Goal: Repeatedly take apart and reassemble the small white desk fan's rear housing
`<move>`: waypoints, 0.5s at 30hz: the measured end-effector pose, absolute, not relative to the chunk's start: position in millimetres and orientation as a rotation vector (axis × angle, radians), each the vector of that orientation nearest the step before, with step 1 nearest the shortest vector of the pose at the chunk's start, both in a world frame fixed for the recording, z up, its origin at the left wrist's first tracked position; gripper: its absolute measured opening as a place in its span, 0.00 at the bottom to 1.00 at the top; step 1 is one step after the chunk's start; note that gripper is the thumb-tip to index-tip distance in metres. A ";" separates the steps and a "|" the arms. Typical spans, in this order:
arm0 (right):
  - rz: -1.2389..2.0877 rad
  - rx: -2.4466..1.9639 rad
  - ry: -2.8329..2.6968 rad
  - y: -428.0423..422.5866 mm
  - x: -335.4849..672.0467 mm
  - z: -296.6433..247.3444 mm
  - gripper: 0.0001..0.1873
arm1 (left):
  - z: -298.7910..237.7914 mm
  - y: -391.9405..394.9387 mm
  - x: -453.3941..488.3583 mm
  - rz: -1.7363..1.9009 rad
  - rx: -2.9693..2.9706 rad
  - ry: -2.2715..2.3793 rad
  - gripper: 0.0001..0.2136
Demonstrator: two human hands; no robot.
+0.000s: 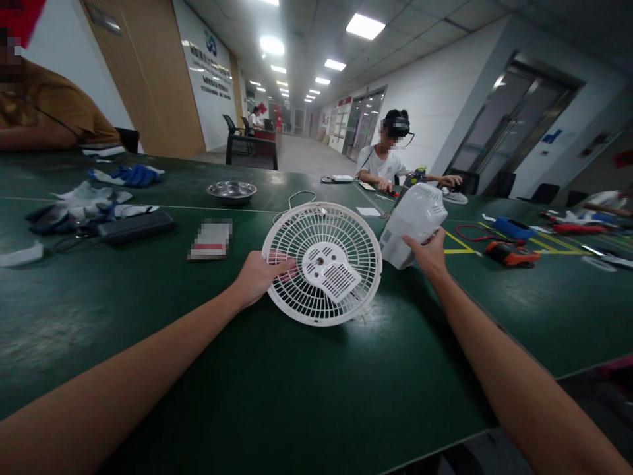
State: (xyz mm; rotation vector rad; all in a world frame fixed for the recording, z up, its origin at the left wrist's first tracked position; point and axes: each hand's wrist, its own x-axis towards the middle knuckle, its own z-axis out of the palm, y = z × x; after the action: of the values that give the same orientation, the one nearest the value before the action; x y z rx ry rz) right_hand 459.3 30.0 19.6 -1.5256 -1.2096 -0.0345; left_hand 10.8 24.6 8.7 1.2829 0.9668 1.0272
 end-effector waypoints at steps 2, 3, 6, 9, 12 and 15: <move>-0.065 -1.480 -1.164 28.8 455.6 24.5 0.49 | 7.7 25.3 10.0 1.019 1.276 0.963 0.07; -0.099 -1.469 -1.130 28.0 453.9 28.0 0.49 | 7.9 25.0 9.9 1.013 1.276 0.959 0.08; -0.202 -1.427 -1.098 26.6 452.8 37.0 0.47 | 11.1 21.7 10.9 1.000 1.286 0.958 0.08; -0.188 -1.384 -1.098 27.4 455.6 39.8 0.45 | 15.4 17.8 13.3 1.025 1.275 0.993 0.07; -0.203 -1.347 -1.110 27.4 455.9 39.8 0.44 | 18.1 15.8 15.0 1.038 1.268 1.003 0.07; -0.281 -1.331 -1.113 22.7 450.8 42.8 0.44 | 18.9 15.2 14.6 1.024 1.282 0.993 0.07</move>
State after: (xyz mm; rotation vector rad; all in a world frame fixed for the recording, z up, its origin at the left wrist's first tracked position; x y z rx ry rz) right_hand 450.8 22.7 42.8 -1.3309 -1.1127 -0.2813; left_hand 14.6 15.2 18.9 1.2819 0.9931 1.0236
